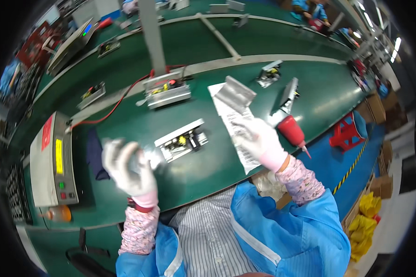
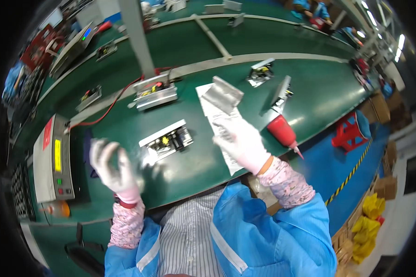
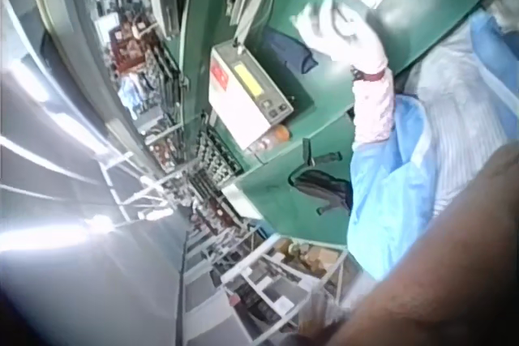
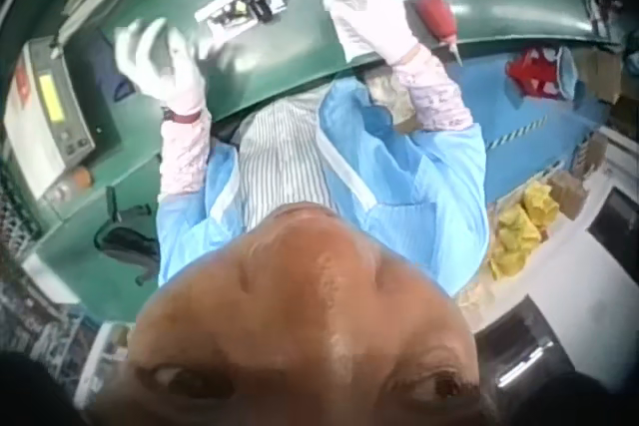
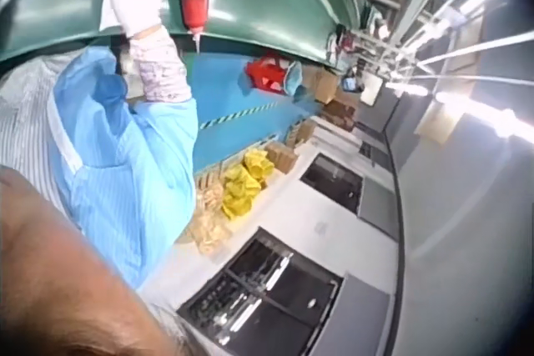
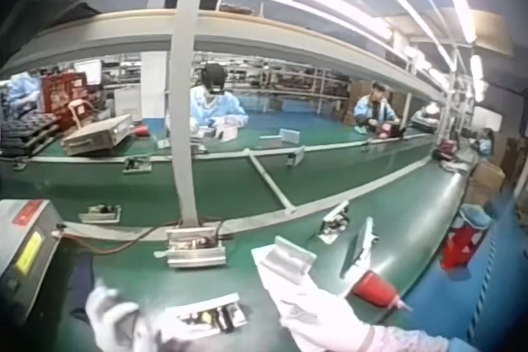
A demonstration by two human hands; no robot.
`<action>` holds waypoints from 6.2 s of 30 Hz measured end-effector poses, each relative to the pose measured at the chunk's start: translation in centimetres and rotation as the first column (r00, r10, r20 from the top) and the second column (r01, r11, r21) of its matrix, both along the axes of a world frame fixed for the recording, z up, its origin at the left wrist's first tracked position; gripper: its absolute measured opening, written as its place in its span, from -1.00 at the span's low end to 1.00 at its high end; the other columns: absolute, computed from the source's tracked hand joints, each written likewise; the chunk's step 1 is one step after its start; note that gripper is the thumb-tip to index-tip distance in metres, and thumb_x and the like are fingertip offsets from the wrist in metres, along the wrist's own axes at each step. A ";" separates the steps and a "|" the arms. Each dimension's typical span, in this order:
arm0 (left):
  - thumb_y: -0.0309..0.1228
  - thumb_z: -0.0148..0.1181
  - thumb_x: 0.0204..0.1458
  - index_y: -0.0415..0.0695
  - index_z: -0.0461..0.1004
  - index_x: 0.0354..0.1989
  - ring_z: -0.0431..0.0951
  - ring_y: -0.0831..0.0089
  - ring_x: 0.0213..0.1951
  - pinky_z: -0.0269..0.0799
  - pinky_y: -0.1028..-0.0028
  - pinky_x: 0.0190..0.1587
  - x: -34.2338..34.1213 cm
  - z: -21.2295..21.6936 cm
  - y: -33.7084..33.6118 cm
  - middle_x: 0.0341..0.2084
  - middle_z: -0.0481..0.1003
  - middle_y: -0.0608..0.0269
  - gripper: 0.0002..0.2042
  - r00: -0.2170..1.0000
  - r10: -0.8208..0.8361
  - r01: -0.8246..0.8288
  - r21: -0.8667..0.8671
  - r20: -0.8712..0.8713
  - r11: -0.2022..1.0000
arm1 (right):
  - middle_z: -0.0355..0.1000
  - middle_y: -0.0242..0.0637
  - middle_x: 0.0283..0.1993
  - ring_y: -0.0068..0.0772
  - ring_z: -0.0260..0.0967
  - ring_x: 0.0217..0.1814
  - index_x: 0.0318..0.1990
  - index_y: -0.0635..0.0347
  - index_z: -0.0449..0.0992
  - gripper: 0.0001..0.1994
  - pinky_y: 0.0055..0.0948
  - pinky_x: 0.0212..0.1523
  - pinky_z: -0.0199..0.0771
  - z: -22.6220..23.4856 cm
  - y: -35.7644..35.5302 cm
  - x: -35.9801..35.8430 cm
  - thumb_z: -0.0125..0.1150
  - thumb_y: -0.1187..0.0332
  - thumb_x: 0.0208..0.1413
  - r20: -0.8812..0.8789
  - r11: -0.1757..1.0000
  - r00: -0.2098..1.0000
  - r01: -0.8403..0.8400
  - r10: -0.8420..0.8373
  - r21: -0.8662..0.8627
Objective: Assembling printed circuit boards into plastic housings and applying adhesive from a bottle.
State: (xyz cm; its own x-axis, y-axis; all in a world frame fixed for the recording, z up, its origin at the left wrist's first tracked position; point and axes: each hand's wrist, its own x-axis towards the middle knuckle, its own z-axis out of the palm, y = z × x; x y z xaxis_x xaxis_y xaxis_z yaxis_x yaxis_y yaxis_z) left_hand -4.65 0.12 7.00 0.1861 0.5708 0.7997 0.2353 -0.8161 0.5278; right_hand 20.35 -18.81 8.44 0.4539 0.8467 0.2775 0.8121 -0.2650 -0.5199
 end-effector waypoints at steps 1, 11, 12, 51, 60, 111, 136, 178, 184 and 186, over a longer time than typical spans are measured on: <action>-0.61 0.26 -0.06 -0.12 0.59 -0.11 0.42 0.13 0.13 0.31 0.17 0.26 1.8 -0.1 -1.4 0.10 0.39 0.11 -0.70 0.994 -0.107 0.107 -0.013 -0.032 0.994 | 0.54 -0.19 -0.08 -0.21 0.48 -0.09 0.04 0.18 0.58 -0.59 -0.34 0.00 0.47 -0.5 -1.6 -0.3 0.37 0.19 0.06 0.013 0.999 0.999 0.047 -0.047 0.010; -0.52 0.26 0.05 -0.25 0.54 -0.01 0.57 0.25 -0.12 0.51 0.40 -0.03 7.9 -4.0 -7.5 -0.06 0.54 0.06 -0.70 0.680 -0.733 0.525 -0.684 -0.022 0.507 | 0.46 -0.30 -0.13 -0.16 0.40 -0.07 -0.22 0.06 0.57 -0.69 -0.25 0.08 0.33 -5.4 -7.0 -1.8 0.35 0.06 0.03 0.194 0.980 0.976 -0.064 0.101 -0.191; -0.51 0.26 0.08 -0.29 0.53 0.01 0.58 0.31 -0.15 0.53 0.43 -0.06 8.3 -4.5 -7.5 -0.10 0.55 0.06 -0.70 0.633 -0.765 0.550 -0.764 0.118 0.337 | 0.47 -0.32 -0.16 -0.18 0.40 -0.09 -0.25 0.07 0.58 -0.75 -0.25 0.06 0.33 -5.6 -7.0 -1.6 0.35 0.12 0.04 0.222 0.982 0.972 -0.038 0.079 -0.183; -0.35 0.14 0.31 -0.44 0.40 0.02 0.66 0.32 -0.27 0.68 0.44 -0.17 13.8 -3.9 -9.2 -0.22 0.56 -0.08 -0.67 0.580 -0.470 0.323 -0.718 0.665 -0.617 | 0.50 -0.15 0.19 -0.08 0.36 0.30 -0.26 0.20 0.69 -0.82 -0.26 0.29 0.35 -2.0 -7.1 -1.0 0.43 0.44 -0.08 0.040 0.938 0.984 0.155 -0.176 0.309; -0.48 0.16 0.25 -0.31 0.50 0.06 0.55 0.47 -0.25 0.45 0.56 -0.17 7.3 -1.6 -3.7 -0.16 0.58 0.13 -0.74 0.881 -0.472 0.454 -0.334 0.030 0.826 | 0.57 -0.29 -0.22 -0.54 0.42 -0.19 -0.17 0.38 0.65 -0.79 -0.61 -0.10 0.39 2.1 1.6 -1.1 0.31 0.38 0.18 -0.673 0.966 0.738 0.210 -0.054 0.153; -0.43 0.17 0.22 -0.30 0.46 0.01 0.52 0.42 -0.15 0.46 0.48 -0.02 5.1 -5.7 0.3 -0.12 0.52 0.10 -0.74 0.911 -0.172 0.398 -0.687 0.376 0.608 | 0.43 -0.17 0.27 -0.05 0.23 0.42 0.14 0.12 0.56 -0.57 -0.18 0.41 0.21 -1.6 7.6 -2.1 0.30 0.40 0.06 0.445 0.971 0.881 -0.219 0.157 0.093; -0.61 0.14 0.21 -0.25 0.48 0.01 0.63 0.26 -0.14 0.55 0.22 0.06 4.1 -5.8 -0.6 -0.20 0.59 0.13 -0.79 0.463 -0.248 0.820 -0.518 0.851 -0.246 | 0.54 -0.17 0.05 -0.14 0.51 0.01 0.20 0.28 0.42 -0.28 -0.33 0.04 0.46 0.7 -1.1 6.7 0.54 0.10 -0.08 0.237 0.980 0.957 0.189 -0.170 -0.060; -0.69 0.22 0.12 -0.31 0.49 0.08 0.64 0.39 -0.10 0.56 0.54 0.01 5.7 -6.0 -1.7 -0.07 0.62 0.07 -0.67 0.484 -0.272 0.851 -0.520 0.832 -0.078 | 0.52 -0.14 0.08 -0.11 0.48 0.11 0.16 0.16 0.48 -0.30 -0.09 0.19 0.48 -2.4 5.2 -4.9 0.65 0.40 -0.24 -0.255 0.716 0.926 -0.023 0.278 0.697; -0.70 0.22 0.11 -0.29 0.43 0.13 0.63 0.36 -0.09 0.56 0.51 0.02 5.6 -7.1 -1.7 -0.07 0.61 0.05 -0.62 0.540 -0.309 0.808 -0.585 0.783 -0.070 | 0.52 -0.17 0.05 -0.15 0.50 0.05 0.14 0.18 0.48 -0.33 -0.12 0.17 0.49 -1.5 5.1 -6.3 0.64 0.44 -0.23 -0.544 0.740 0.790 0.183 0.281 0.647; -0.70 0.22 0.10 -0.29 0.43 0.13 0.64 0.36 -0.09 0.56 0.51 0.02 5.7 -7.1 -1.7 -0.07 0.60 0.05 -0.61 0.545 -0.299 0.810 -0.584 0.784 -0.057 | 0.53 -0.18 0.03 -0.17 0.51 0.03 0.14 0.19 0.48 -0.35 -0.15 0.16 0.50 -1.6 5.0 -6.2 0.61 0.48 -0.20 -0.552 0.729 0.774 0.180 0.309 0.661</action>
State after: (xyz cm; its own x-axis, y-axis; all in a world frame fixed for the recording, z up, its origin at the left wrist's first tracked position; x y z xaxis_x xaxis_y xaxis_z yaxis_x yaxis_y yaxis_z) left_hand 1.01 -1.55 -0.06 0.7385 0.6740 -0.0189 -0.4173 0.4788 0.7724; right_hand 14.14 -13.83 6.84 0.6726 0.5878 0.4497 0.2654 0.3756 -0.8880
